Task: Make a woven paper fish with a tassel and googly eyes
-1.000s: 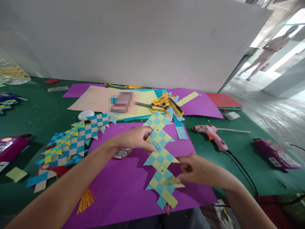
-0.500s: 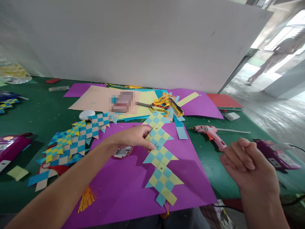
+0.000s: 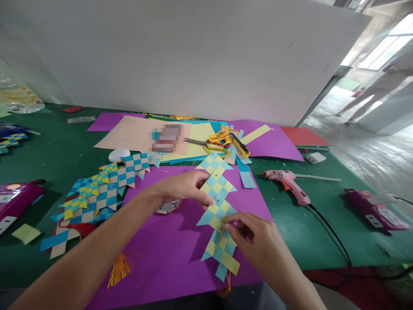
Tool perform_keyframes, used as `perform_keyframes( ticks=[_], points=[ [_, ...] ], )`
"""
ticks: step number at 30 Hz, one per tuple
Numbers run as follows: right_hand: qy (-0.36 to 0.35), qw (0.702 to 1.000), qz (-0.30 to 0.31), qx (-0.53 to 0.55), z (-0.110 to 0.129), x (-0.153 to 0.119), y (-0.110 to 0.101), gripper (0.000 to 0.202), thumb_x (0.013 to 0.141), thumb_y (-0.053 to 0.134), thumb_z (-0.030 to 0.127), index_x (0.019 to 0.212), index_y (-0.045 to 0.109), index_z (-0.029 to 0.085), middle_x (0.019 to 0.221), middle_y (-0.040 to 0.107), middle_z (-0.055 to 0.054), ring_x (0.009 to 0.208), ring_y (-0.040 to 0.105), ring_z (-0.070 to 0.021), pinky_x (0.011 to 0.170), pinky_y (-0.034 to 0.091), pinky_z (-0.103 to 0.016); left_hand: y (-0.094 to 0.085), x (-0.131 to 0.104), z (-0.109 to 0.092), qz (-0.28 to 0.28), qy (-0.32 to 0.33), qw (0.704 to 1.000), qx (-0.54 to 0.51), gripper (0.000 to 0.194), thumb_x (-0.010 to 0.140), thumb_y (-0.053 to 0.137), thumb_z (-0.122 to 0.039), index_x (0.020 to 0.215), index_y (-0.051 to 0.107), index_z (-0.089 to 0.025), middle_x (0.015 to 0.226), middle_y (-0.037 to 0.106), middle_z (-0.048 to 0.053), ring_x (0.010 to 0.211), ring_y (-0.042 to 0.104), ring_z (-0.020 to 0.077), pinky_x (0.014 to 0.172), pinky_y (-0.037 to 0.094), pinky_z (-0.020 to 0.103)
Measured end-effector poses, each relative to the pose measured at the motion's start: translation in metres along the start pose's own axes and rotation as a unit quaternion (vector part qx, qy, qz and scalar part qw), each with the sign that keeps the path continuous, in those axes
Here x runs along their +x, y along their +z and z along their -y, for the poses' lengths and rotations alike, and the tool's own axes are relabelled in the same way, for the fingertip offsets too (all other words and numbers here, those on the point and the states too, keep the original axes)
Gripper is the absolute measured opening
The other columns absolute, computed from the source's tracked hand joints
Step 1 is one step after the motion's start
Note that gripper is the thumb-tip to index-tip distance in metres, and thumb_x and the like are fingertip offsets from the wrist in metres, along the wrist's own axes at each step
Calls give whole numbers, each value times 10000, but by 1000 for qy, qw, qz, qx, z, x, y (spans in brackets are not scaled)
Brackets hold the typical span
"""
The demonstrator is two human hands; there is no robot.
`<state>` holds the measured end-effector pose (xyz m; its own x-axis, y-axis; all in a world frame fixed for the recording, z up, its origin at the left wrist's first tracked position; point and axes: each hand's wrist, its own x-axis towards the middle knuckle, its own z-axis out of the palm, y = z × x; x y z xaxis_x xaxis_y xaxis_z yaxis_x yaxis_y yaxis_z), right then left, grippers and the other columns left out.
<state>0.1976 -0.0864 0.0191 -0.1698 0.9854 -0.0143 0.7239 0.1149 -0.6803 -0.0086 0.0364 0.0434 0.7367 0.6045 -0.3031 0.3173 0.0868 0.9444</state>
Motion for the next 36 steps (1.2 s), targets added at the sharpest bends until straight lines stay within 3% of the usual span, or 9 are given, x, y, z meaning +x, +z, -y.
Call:
perform_keyframes(
  ticks=[5, 10, 15, 20, 27, 36],
  points=[
    [29, 999, -9, 9, 2, 3, 8, 132, 845, 555, 300, 785, 657, 242, 613, 595, 43, 536, 479, -108, 516, 312, -231, 1, 0, 2, 15, 19, 1000, -13, 268, 709, 769, -264, 758, 520, -178, 658, 646, -37, 663, 650, 141, 594, 448, 221],
    [9, 999, -49, 14, 4, 4, 13, 123, 801, 534, 240, 698, 594, 211, 549, 517, 56, 490, 427, -87, 490, 297, -214, 1, 0, 1, 15, 27, 999, -18, 265, 710, 772, -271, 732, 525, -176, 642, 642, -39, 639, 647, 136, 557, 431, 209],
    [8, 995, -90, 45, 4, 4, 3, 97, 756, 528, 220, 662, 545, 201, 494, 464, 73, 445, 409, -71, 449, 299, -186, 1, 1, 1, 9, 16, 1000, -18, 284, 699, 777, -275, 735, 512, -180, 645, 643, -38, 610, 642, 138, 548, 428, 216],
    [19, 987, -155, 41, -1, 0, -7, 167, 811, 526, 293, 675, 559, 203, 509, 486, 62, 447, 433, -76, 446, 326, -181, 0, 1, 4, 3, 19, 1000, -13, 318, 681, 793, -289, 730, 495, -187, 625, 621, -52, 584, 625, 130, 529, 407, 213],
    [31, 998, -50, -12, 5, -4, 7, 189, 850, 552, 369, 769, 648, 227, 506, 503, 61, 449, 430, -93, 459, 276, -216, 0, 1, 4, 11, 24, 1000, -7, 293, 700, 780, -307, 740, 518, -182, 625, 620, -44, 603, 612, 126, 520, 382, 209],
    [17, 996, -74, -37, 8, 3, 22, 121, 798, 533, 260, 702, 592, 216, 510, 513, 55, 449, 432, -93, 472, 260, -220, 0, 2, 5, -3, 25, 1000, 10, 341, 688, 788, -324, 714, 476, -187, 626, 597, -47, 648, 641, 152, 509, 357, 217]
  ],
)
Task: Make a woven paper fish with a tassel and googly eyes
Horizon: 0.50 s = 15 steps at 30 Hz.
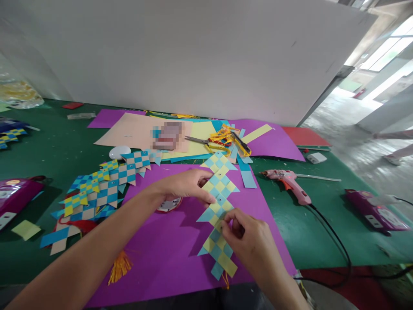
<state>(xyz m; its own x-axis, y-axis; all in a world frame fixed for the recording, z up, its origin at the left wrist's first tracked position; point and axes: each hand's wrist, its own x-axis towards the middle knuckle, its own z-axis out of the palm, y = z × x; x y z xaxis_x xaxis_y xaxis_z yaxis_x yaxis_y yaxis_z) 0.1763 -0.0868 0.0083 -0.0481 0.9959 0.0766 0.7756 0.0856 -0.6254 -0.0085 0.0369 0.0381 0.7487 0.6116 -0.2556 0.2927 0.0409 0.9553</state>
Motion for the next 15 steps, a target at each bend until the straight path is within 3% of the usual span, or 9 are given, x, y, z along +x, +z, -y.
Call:
perform_keyframes(
  ticks=[11, 15],
  points=[
    [50, 991, -17, 120, 0, -3, -7, 124, 769, 501, 247, 655, 518, 201, 509, 439, 67, 457, 394, -79, 449, 293, -193, 2, 0, -3, -9, -17, 1000, -7, 336, 686, 771, -272, 726, 446, -195, 616, 648, -43, 620, 640, 145, 518, 343, 223],
    [74, 987, -58, 133, -5, -3, -10, 129, 765, 518, 267, 655, 522, 200, 498, 433, 64, 457, 389, -85, 440, 302, -197, 1, 0, -2, -8, -19, 1000, -5, 352, 686, 775, -278, 725, 436, -194, 623, 626, -50, 617, 642, 142, 504, 324, 221]
  ],
)
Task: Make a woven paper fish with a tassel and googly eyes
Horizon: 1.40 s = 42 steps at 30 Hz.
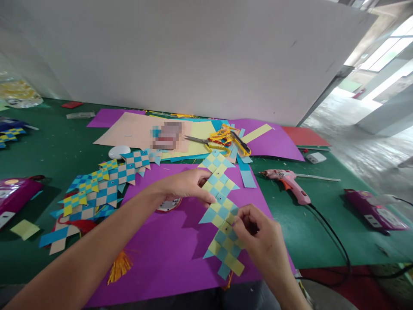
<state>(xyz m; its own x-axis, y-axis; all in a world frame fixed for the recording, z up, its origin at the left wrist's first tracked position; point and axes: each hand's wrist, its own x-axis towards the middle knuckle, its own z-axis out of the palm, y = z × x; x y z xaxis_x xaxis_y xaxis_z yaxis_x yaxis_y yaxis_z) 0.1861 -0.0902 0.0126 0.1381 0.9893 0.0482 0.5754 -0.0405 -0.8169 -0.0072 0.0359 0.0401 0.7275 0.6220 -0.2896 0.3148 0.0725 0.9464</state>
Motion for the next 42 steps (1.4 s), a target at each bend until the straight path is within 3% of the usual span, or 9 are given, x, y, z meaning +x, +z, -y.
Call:
perform_keyframes(
  ticks=[8, 10, 12, 16, 19, 26, 32, 38, 42],
  points=[
    [25, 989, -145, -33, -14, 8, -30, 188, 755, 560, 367, 666, 538, 202, 489, 430, 52, 441, 377, -93, 417, 300, -208, -3, -1, 2, 4, 9, 1000, 18, 383, 687, 791, -333, 739, 437, -196, 646, 604, -47, 625, 647, 148, 495, 319, 228],
    [35, 988, -148, -37, -18, 10, -37, 226, 766, 561, 402, 667, 548, 199, 484, 425, 48, 437, 365, -96, 408, 287, -213, -3, -1, 1, 4, 9, 1000, 15, 379, 681, 794, -334, 750, 449, -193, 665, 602, -43, 653, 663, 159, 509, 343, 227],
    [22, 996, -76, -34, -21, 12, -41, 277, 799, 547, 429, 662, 579, 191, 499, 442, 37, 460, 386, -103, 421, 299, -216, -3, -1, 1, 11, 6, 1000, 5, 365, 679, 795, -333, 780, 476, -186, 704, 612, -33, 687, 677, 172, 545, 390, 230],
    [-28, 988, 150, 1, -23, 13, -37, 306, 857, 538, 414, 722, 687, 183, 650, 553, 0, 568, 480, -115, 504, 365, -222, -3, 0, 1, 27, 4, 1000, -11, 348, 694, 785, -336, 817, 498, -182, 717, 640, -21, 683, 672, 170, 603, 454, 249],
    [-15, 978, 204, 47, -22, 11, -29, 239, 835, 580, 378, 761, 713, 193, 722, 602, -11, 598, 512, -116, 527, 384, -222, -3, 0, 1, 23, -3, 1000, -8, 350, 693, 788, -339, 813, 497, -184, 683, 638, -25, 661, 666, 167, 581, 450, 242],
    [44, 986, 123, 102, -28, 11, -28, 328, 845, 567, 452, 665, 589, 179, 574, 470, 30, 538, 433, -104, 483, 349, -215, -3, 1, 2, 28, 7, 999, -21, 346, 670, 796, -339, 842, 545, -175, 740, 645, -6, 691, 667, 176, 630, 490, 273],
    [24, 995, -66, 66, -26, 5, -32, 426, 924, 421, 491, 604, 445, 210, 557, 430, 32, 498, 392, -101, 462, 330, -223, -3, -1, 1, 23, 7, 1000, -10, 320, 682, 786, -322, 794, 522, -179, 698, 633, -18, 646, 656, 161, 572, 442, 242],
    [-101, 991, -5, -91, 1, -12, -9, 250, 907, 513, 383, 749, 612, 216, 665, 569, 8, 586, 502, -125, 553, 363, -240, -2, 0, 1, 20, 7, 1000, -5, 320, 687, 784, -326, 790, 520, -177, 667, 620, -28, 627, 650, 156, 536, 409, 227],
    [-98, 988, -5, -122, 4, -14, 8, 150, 879, 562, 341, 797, 606, 223, 717, 589, 0, 657, 538, -147, 582, 369, -247, -1, 0, 1, 24, 19, 999, -18, 328, 688, 787, -320, 752, 497, -183, 656, 638, -29, 651, 653, 156, 579, 444, 234]
  ],
)
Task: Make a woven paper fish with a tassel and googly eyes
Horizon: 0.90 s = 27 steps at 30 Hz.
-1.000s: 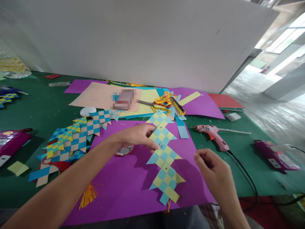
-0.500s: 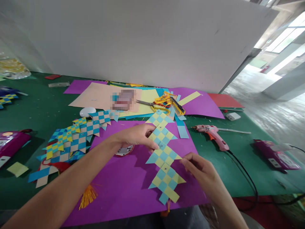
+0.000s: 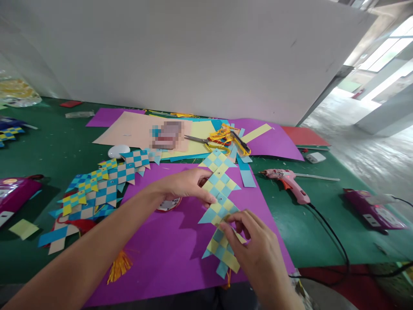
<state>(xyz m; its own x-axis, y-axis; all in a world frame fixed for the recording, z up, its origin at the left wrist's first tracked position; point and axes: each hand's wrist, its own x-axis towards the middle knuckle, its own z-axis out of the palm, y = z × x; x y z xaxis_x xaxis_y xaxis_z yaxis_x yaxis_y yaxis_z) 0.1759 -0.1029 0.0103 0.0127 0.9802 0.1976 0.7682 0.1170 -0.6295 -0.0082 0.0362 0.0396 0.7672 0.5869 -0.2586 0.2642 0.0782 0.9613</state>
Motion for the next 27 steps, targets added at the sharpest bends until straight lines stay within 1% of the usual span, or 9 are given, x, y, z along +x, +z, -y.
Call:
perform_keyframes(
  ticks=[3, 6, 11, 13, 15, 19, 22, 27],
  points=[
    [11, 1000, 2, -2, -2, 1, 6, 141, 885, 528, 277, 770, 589, 224, 690, 585, 8, 628, 536, -137, 558, 361, -239, 0, -1, 0, -6, 6, 1000, 10, 334, 691, 787, -313, 723, 479, -186, 625, 650, -31, 628, 643, 146, 557, 424, 222],
    [-3, 1000, -9, -7, -5, 3, 7, 130, 853, 522, 235, 735, 574, 222, 630, 567, 23, 566, 521, -123, 526, 357, -227, 1, -1, -1, -4, 3, 1000, 12, 305, 701, 778, -305, 738, 502, -179, 643, 673, -16, 626, 641, 146, 560, 423, 225],
    [-13, 999, -39, 3, -5, 5, 5, 110, 801, 511, 224, 694, 539, 215, 557, 533, 43, 491, 488, -102, 481, 347, -206, 2, 0, -2, 0, -4, 1000, 16, 246, 716, 755, -262, 767, 533, -167, 666, 692, 5, 667, 648, 157, 605, 437, 242],
    [-12, 999, -38, 14, -4, 5, 4, 121, 800, 501, 235, 685, 532, 213, 548, 526, 46, 478, 474, -97, 470, 341, -200, 3, 1, -2, -1, 1, 1000, 22, 243, 720, 751, -267, 757, 533, -167, 656, 692, 4, 662, 637, 151, 593, 420, 236],
    [0, 999, -30, 33, -3, 5, 3, 142, 809, 495, 249, 676, 530, 211, 535, 513, 50, 464, 457, -92, 460, 337, -197, 3, 1, -3, -3, 2, 1000, 28, 243, 719, 751, -267, 746, 531, -168, 645, 690, 0, 649, 625, 145, 574, 400, 233],
    [49, 995, -27, 84, -1, 6, 2, 173, 812, 483, 271, 653, 516, 210, 512, 467, 58, 440, 409, -86, 426, 315, -192, 5, 1, -4, -22, -7, 999, 36, 258, 705, 757, -251, 729, 512, -172, 633, 683, -6, 642, 616, 144, 554, 373, 233],
    [75, 991, -30, 106, 2, 7, 1, 186, 805, 479, 282, 636, 505, 209, 499, 440, 60, 436, 392, -87, 411, 304, -192, 6, 1, -5, -26, -4, 999, 23, 265, 701, 757, -244, 727, 503, -175, 644, 681, -6, 650, 627, 150, 562, 388, 237],
    [90, 989, -51, 107, -1, 9, 0, 176, 800, 480, 286, 642, 496, 209, 515, 452, 56, 451, 406, -90, 421, 321, -195, 7, 1, -5, -15, 0, 1000, 2, 271, 700, 759, -243, 720, 497, -176, 619, 658, -21, 593, 608, 130, 559, 409, 233]
  ],
)
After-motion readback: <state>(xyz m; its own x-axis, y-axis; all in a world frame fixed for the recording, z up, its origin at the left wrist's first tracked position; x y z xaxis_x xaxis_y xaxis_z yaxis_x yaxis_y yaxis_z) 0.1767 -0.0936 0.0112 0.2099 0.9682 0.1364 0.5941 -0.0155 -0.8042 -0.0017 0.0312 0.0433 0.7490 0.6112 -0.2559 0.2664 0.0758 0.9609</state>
